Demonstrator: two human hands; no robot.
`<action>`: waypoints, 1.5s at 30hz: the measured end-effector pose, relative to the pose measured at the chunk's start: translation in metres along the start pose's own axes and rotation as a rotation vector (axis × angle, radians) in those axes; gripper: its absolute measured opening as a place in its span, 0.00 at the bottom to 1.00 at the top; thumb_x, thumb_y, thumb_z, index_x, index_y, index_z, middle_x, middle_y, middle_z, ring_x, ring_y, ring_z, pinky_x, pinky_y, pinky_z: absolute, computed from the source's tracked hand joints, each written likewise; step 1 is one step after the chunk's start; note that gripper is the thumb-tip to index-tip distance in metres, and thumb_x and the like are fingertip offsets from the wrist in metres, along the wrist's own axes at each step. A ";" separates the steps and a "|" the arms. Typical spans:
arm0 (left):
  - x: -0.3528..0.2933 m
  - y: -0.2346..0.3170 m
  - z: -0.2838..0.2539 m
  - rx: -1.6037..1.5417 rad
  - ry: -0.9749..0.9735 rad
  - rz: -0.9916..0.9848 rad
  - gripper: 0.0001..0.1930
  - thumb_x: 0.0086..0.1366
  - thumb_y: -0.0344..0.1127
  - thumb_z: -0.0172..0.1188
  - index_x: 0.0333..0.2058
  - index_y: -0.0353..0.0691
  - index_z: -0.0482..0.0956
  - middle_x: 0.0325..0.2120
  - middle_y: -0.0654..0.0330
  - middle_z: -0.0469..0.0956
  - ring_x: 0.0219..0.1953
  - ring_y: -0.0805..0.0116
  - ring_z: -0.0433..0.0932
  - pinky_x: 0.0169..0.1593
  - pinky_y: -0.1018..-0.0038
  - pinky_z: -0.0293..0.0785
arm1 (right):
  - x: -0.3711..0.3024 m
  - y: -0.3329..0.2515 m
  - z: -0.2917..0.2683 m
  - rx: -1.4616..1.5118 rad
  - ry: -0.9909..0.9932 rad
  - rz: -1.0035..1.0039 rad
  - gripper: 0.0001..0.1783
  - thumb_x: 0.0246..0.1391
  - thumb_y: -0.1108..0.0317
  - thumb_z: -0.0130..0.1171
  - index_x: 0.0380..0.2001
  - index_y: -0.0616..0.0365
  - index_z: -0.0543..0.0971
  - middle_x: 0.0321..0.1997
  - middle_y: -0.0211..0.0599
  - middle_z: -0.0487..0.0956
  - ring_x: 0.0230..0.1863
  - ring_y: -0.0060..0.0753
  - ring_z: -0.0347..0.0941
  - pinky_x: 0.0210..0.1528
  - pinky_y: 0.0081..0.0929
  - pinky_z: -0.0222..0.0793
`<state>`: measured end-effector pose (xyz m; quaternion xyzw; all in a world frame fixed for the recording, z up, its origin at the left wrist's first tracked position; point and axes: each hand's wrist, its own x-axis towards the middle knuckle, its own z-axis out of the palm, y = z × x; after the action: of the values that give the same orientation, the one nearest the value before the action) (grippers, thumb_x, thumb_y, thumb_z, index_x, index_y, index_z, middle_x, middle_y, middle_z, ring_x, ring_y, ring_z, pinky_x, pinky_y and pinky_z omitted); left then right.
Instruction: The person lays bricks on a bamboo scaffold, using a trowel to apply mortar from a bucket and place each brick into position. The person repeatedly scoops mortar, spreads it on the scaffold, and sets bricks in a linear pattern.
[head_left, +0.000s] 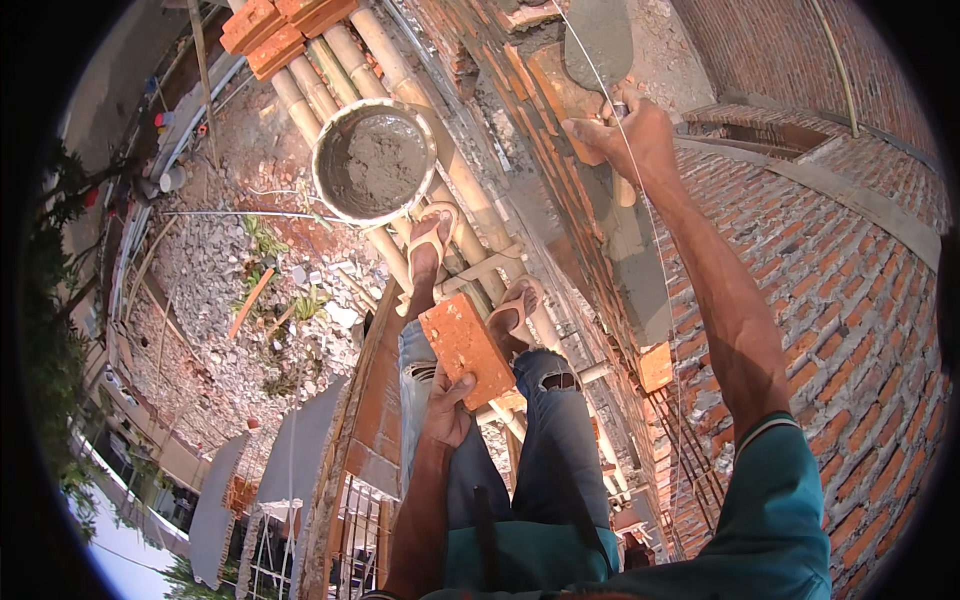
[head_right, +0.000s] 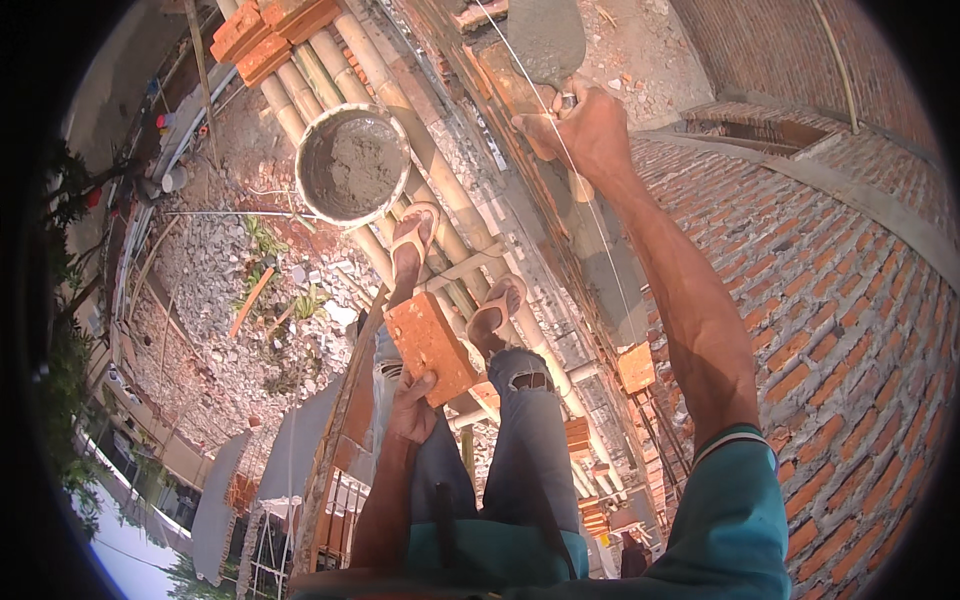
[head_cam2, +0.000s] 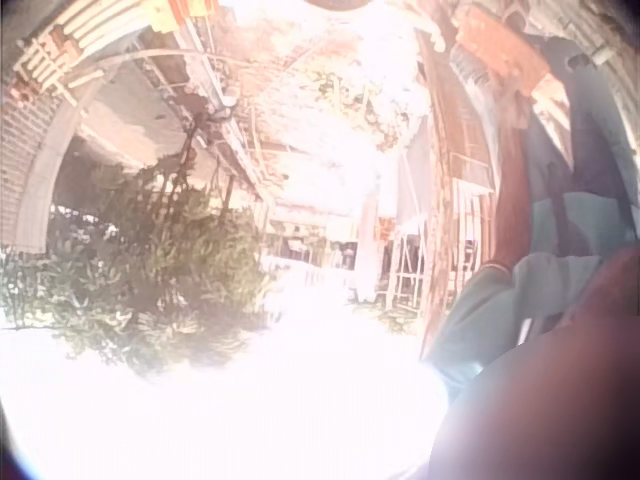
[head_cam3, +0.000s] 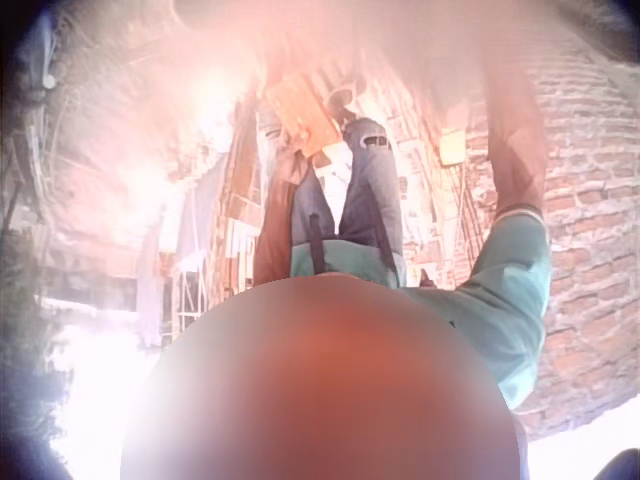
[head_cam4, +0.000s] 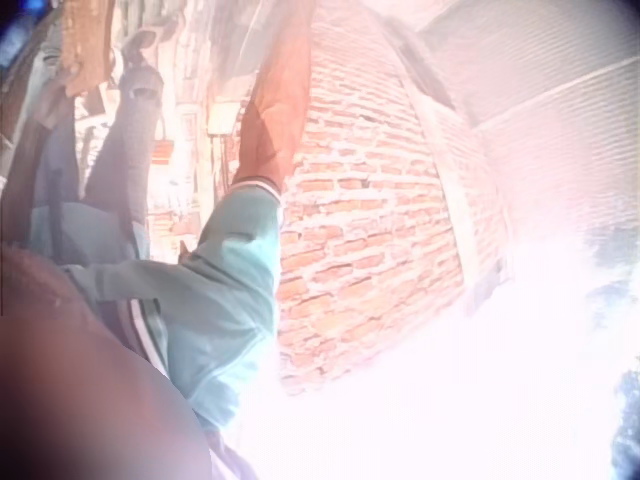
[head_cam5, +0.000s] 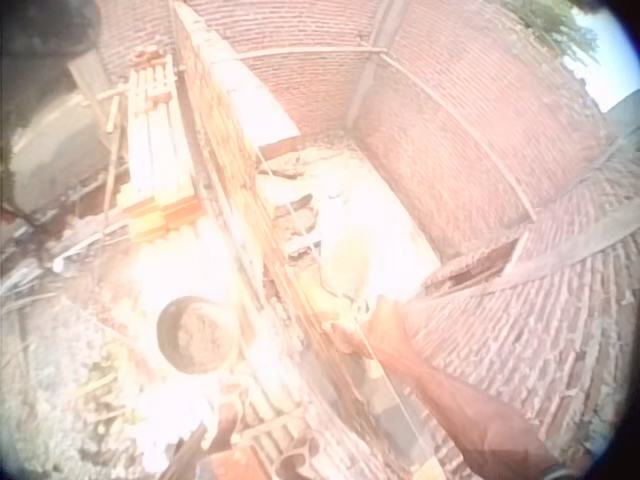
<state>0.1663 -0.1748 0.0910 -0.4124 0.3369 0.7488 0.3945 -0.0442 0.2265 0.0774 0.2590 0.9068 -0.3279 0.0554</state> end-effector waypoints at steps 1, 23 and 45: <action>-0.001 -0.004 -0.001 -0.016 -0.012 -0.004 0.38 0.65 0.27 0.68 0.70 0.41 0.59 0.61 0.58 0.74 0.62 0.64 0.75 0.66 0.64 0.72 | 0.000 0.000 0.001 0.017 0.017 -0.023 0.33 0.40 0.44 0.80 0.35 0.63 0.81 0.27 0.40 0.83 0.28 0.31 0.81 0.33 0.33 0.76; -0.014 -0.004 0.014 0.245 -0.006 0.175 0.31 0.64 0.30 0.71 0.61 0.41 0.64 0.59 0.56 0.74 0.60 0.64 0.76 0.63 0.64 0.76 | -0.008 -0.001 -0.020 0.029 -0.062 0.024 0.33 0.47 0.44 0.77 0.30 0.72 0.84 0.27 0.49 0.84 0.34 0.46 0.84 0.43 0.42 0.80; 0.069 -0.126 0.204 0.662 -0.362 0.211 0.38 0.58 0.29 0.74 0.63 0.38 0.62 0.60 0.50 0.71 0.65 0.61 0.69 0.64 0.66 0.71 | -0.220 0.080 -0.065 0.420 -0.132 0.405 0.26 0.43 0.65 0.83 0.34 0.59 0.72 0.27 0.30 0.77 0.26 0.16 0.72 0.26 0.18 0.71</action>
<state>0.1797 0.0746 0.0956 -0.0872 0.5258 0.6968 0.4800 0.1899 0.2240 0.1421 0.4183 0.7434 -0.5070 0.1238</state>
